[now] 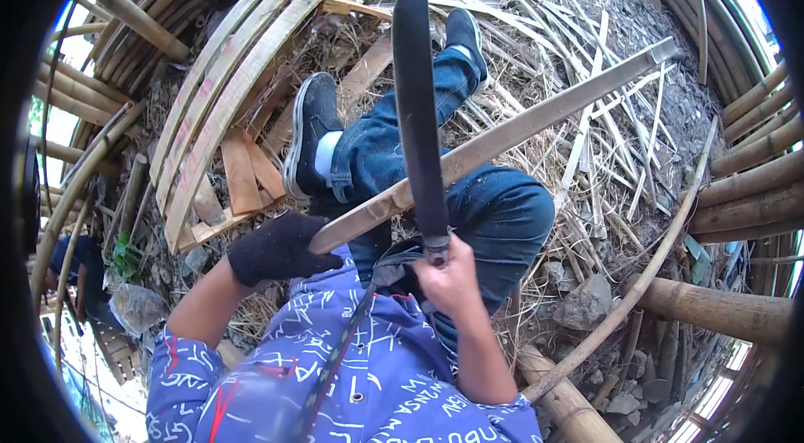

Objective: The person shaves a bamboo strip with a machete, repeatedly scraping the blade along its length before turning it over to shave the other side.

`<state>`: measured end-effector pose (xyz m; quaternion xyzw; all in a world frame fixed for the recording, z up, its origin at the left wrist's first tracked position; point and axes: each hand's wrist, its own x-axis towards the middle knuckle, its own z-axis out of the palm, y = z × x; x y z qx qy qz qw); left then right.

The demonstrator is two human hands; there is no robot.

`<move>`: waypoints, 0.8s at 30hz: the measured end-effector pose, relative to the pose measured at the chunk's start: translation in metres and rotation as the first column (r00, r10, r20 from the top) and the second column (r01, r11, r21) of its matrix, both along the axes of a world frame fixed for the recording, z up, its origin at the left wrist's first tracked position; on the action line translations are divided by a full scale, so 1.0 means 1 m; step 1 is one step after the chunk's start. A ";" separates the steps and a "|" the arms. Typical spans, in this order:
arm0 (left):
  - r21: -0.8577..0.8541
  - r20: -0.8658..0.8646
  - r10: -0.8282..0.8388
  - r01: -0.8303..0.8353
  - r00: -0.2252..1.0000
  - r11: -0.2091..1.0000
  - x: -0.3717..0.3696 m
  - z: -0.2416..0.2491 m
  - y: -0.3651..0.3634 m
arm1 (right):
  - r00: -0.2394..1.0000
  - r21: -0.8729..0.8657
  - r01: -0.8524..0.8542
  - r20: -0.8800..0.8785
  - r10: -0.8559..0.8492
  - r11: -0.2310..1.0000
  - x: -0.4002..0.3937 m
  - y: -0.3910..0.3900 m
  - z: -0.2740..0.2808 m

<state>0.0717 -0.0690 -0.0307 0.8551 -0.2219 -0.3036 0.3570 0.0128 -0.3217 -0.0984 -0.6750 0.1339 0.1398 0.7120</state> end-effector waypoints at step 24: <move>-0.153 -0.076 0.119 -0.129 0.990 0.980 -0.010 -0.032 -0.007 | 0.936 -0.229 0.327 0.211 -0.281 0.917 0.005 -0.038 0.003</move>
